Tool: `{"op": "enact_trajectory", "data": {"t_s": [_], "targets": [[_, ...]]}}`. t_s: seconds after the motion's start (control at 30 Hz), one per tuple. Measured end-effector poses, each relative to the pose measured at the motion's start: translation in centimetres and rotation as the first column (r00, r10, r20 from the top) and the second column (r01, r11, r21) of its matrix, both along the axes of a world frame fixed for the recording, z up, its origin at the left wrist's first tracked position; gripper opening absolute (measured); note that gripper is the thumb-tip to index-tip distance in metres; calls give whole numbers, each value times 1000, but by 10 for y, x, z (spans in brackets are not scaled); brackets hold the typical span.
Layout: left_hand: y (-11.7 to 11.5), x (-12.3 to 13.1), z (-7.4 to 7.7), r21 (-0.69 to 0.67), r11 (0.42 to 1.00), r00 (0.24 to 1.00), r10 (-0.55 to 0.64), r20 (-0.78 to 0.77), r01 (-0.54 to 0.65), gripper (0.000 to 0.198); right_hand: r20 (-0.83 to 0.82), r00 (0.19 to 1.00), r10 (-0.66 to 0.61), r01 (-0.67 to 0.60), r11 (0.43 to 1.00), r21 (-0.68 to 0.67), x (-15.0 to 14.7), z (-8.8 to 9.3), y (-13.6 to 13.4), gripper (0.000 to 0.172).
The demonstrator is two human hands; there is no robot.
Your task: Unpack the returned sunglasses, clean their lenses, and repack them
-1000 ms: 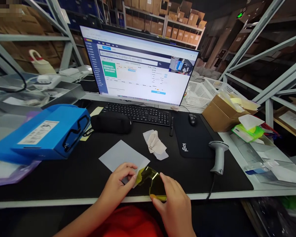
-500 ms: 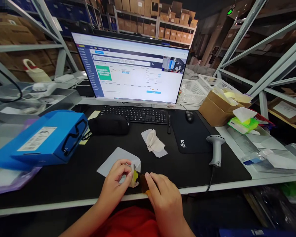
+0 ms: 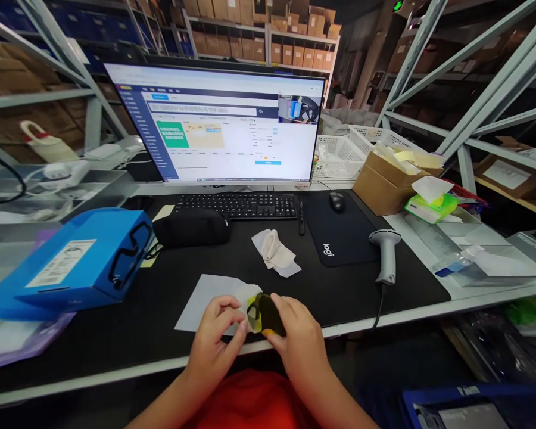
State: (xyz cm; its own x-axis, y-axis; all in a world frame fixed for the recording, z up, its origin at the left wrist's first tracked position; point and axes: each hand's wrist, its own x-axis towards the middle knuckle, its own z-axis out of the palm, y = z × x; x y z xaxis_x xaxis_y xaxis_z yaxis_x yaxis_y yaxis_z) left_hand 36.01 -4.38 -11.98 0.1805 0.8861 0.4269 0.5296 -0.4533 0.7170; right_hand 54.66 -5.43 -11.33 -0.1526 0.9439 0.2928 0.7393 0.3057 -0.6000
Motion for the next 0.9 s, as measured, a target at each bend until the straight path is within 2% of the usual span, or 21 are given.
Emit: {"op": "enact_trajectory", "data": {"t_s": [0.1, 0.2, 0.27, 0.33, 0.47, 0.57, 0.63, 0.7, 0.77, 0.83, 0.9], "targets": [[5, -7, 7, 2, 999, 999, 44, -6, -44, 16, 138, 980, 145, -159, 983, 94, -1, 5, 1, 68], [10, -12, 12, 21, 997, 997, 73, 2, -73, 16, 206, 954, 218, -251, 956, 151, 0, 9, 1, 62], [11, -14, 14, 35, 997, 998, 70, 4, -70, 16, 214, 953, 213, -251, 953, 170, -1, 9, 1, 60], [10, -14, 15, 42, 999, 999, 30, -15, -29, 16, 171, 970, 172, -198, 969, 149, -3, 7, 0, 63], [3, -9, 12, 64, 994, 992, -82, -92, 88, 13, -64, 995, 76, -80, 995, -54, -15, 8, 4, 70], [-4, -6, 11, 157, 984, 986, -57, -158, 82, 13, -229, 973, 26, -76, 975, -210, -21, 10, 13, 60], [-8, -5, 11, 209, 976, 981, -20, -192, 61, 14, -275, 961, -18, -55, 965, -255, -25, 10, 19, 57], [-11, -5, 12, 226, 973, 978, 3, -208, 45, 15, -257, 965, -58, -10, 966, -257, -28, 10, 22, 64], [-12, -6, 15, 228, 973, 977, 8, -212, 42, 15, -190, 981, -42, -1, 976, -217, -33, 10, 22, 77], [-9, -8, 20, 226, 973, 978, 11, -208, 38, 14, -102, 993, 53, -68, 986, -151, -39, 13, 20, 81], [-4, -13, 27, 218, 976, 980, 22, -198, 22, 13, -29, 984, 174, -175, 981, -81, -44, 19, 18, 70]]}}
